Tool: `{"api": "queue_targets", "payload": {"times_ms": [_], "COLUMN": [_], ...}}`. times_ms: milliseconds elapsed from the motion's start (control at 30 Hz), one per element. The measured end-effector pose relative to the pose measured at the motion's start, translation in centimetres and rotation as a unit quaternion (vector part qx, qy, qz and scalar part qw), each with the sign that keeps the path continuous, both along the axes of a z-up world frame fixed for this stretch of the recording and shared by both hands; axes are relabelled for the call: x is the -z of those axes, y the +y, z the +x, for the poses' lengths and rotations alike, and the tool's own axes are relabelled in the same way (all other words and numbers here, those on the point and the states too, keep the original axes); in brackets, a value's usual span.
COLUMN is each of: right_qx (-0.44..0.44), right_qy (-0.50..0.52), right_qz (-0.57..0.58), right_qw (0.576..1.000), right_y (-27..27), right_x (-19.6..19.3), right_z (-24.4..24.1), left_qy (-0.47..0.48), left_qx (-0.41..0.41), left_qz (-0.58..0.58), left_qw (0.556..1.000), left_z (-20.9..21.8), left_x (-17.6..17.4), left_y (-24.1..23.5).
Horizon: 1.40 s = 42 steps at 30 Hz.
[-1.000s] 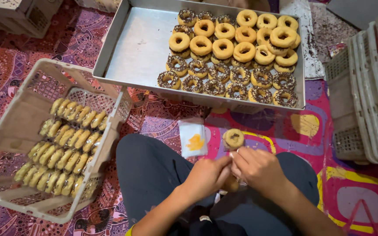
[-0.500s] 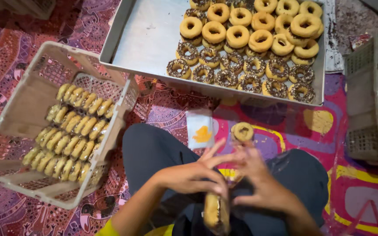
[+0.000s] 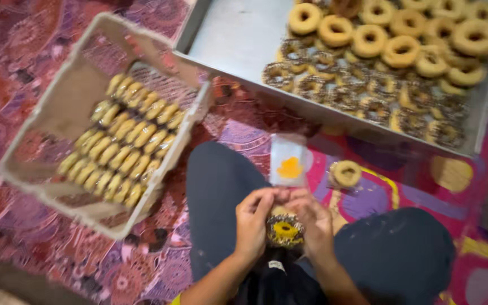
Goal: The person sits on the floor and individually places donuts from a metal tray into small clear plastic bags. They seal each bag and place it into a white plastic crate. The process is repeated for multiple donuts.
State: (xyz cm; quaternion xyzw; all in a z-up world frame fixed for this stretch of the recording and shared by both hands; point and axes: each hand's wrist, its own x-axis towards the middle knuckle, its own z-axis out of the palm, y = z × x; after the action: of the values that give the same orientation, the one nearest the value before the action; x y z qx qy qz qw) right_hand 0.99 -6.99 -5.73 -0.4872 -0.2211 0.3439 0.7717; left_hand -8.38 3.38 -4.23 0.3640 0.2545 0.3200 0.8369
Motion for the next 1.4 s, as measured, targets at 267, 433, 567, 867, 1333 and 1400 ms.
{"api": "queue_targets", "payload": {"times_ms": [267, 433, 567, 867, 1333, 1400], "right_qx": [-0.086, -0.099, -0.121, 0.068, 0.027, 0.023], "right_qy": [-0.103, -0.005, 0.139, 0.084, 0.049, 0.101], "right_qz": [-0.158, -0.219, -0.215, -0.309, -0.255, -0.274], "right_qw": [0.978, 0.971, 0.959, 0.945, 0.965, 0.956], "right_y": [9.3, 8.3, 7.7, -6.8, -10.1, -9.7], "right_x": [3.0, 9.8, 13.2, 14.3, 21.1, 19.8], "right_z": [1.9, -1.9, -0.6, 12.5, 20.6, 19.4], "left_qy": [0.249, 0.371, 0.307, 0.149, 0.281, 0.275], "left_qx": [-0.191, -0.086, 0.004, 0.122, 0.165, 0.152], "left_qz": [0.33, 0.149, 0.021, 0.344, 0.249, 0.276], "left_qw": [0.89, 0.912, 0.951, 0.919, 0.912, 0.908], "left_z": [-6.9, -11.1, -11.5, 6.2, 19.0, 17.9], "left_x": [2.5, 7.3, 9.0, 17.4, 25.6, 23.5], "left_y": [8.0, 6.9, 7.8, 0.0, -5.5, -4.4]}}
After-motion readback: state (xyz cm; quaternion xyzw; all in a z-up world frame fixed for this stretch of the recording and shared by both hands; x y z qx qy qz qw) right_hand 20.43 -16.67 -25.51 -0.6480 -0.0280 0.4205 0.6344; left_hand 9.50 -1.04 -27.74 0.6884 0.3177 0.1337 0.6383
